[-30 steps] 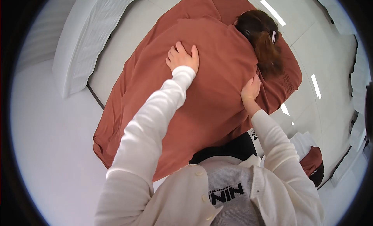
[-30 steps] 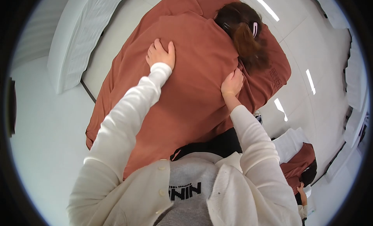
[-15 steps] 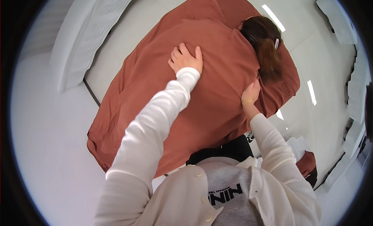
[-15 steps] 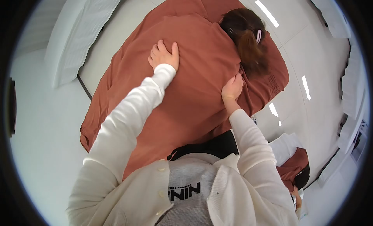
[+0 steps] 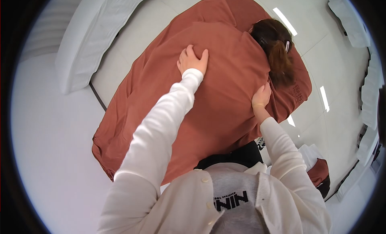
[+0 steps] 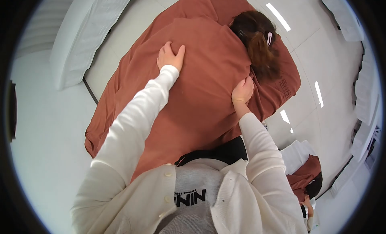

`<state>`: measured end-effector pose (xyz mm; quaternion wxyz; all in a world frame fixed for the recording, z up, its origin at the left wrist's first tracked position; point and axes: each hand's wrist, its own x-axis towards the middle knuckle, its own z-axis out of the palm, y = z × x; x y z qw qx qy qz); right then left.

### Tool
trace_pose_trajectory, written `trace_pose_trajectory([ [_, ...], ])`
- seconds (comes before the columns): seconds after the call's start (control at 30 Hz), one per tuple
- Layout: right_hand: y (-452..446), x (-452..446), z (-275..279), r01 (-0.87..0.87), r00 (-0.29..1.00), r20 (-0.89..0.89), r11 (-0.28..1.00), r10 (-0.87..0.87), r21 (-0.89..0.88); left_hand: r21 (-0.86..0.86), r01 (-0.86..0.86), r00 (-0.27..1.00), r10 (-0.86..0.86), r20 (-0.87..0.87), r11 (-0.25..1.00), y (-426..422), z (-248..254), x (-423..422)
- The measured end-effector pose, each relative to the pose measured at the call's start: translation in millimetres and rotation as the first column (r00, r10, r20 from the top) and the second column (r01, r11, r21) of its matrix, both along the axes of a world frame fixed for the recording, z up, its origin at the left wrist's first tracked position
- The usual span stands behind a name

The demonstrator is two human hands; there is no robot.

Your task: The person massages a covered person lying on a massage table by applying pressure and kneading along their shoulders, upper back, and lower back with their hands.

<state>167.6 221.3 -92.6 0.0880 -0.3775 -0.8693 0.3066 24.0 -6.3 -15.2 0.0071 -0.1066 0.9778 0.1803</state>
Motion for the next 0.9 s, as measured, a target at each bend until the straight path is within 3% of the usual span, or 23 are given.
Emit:
trace_pose_trajectory([
  [0.03,0.8,-0.1,0.2,0.006,1.000,-0.004,1.000,-0.006,0.002,0.293,-0.039,0.999,0.029,0.041,0.955,-13.7,-5.4,-0.4],
  [0.07,1.6,0.4,-0.5,-0.001,1.000,0.020,1.000,0.001,-0.002,0.558,-0.087,0.995,0.042,0.092,0.826,-29.7,-11.2,-0.8],
  [0.1,2.6,3.1,-1.1,-0.008,0.999,0.050,1.000,0.008,-0.007,0.816,-0.157,0.988,0.093,0.127,0.556,-54.0,-16.9,2.4],
  [0.13,3.8,4.4,-3.1,-0.003,0.999,0.052,1.000,0.003,-0.008,0.957,-0.201,0.976,0.129,0.177,0.208,-76.0,-17.1,7.1],
  [0.2,3.0,4.4,-10.2,-0.014,1.000,0.011,0.999,0.013,0.033,0.818,-0.309,0.940,0.284,0.187,0.485,-97.5,-5.6,31.3],
  [0.23,0.8,5.7,-7.8,-0.015,1.000,0.019,1.000,0.014,0.021,0.809,-0.317,0.939,0.287,0.192,0.495,-94.5,-4.5,37.5],
  [0.3,1.9,2.7,-2.0,-0.013,0.995,0.100,0.999,0.016,-0.032,0.342,-0.378,0.925,0.336,0.178,0.860,-62.2,-13.5,50.0],
  [0.33,0.5,2.4,-4.1,-0.008,0.995,0.103,1.000,0.011,-0.028,0.058,-0.361,0.923,0.348,0.162,0.931,-46.5,-18.2,51.2],
  [0.4,2.2,3.7,-7.4,0.008,1.000,0.009,1.000,-0.007,-0.026,0.058,-0.428,0.886,0.406,0.225,0.902,-31.2,-11.0,38.7],
  [0.53,0.5,4.2,-6.3,-0.013,1.000,-0.001,1.000,0.013,-0.025,0.071,-0.396,0.898,0.370,0.237,0.915,-44.6,-13.0,44.3],
  [0.6,0.5,3.0,-0.2,-0.005,1.000,0.012,1.000,0.006,-0.019,0.108,-0.280,0.957,0.268,0.115,0.954,-49.6,-16.7,56.0],
  [0.67,3.9,3.0,1.8,-0.007,1.000,0.002,0.999,0.007,-0.034,0.060,-0.091,0.988,0.098,-0.119,0.994,-52.8,-23.8,80.0],
  [0.73,3.2,0.0,0.3,-0.015,1.000,0.004,0.998,0.015,-0.055,0.045,0.021,0.981,-0.012,-0.195,0.999,-59.6,-22.2,92.0],
  [0.87,-0.9,3.5,-2.2,-0.026,0.999,-0.034,1.000,0.026,0.007,0.139,-0.029,0.995,0.042,-0.093,0.990,-64.0,-18.8,71.2],
  [0.9,-1.5,2.8,-1.1,-0.027,0.998,-0.050,1.000,0.027,0.000,0.169,-0.146,0.989,0.141,0.044,0.975,-60.6,-11.5,58.5],
])
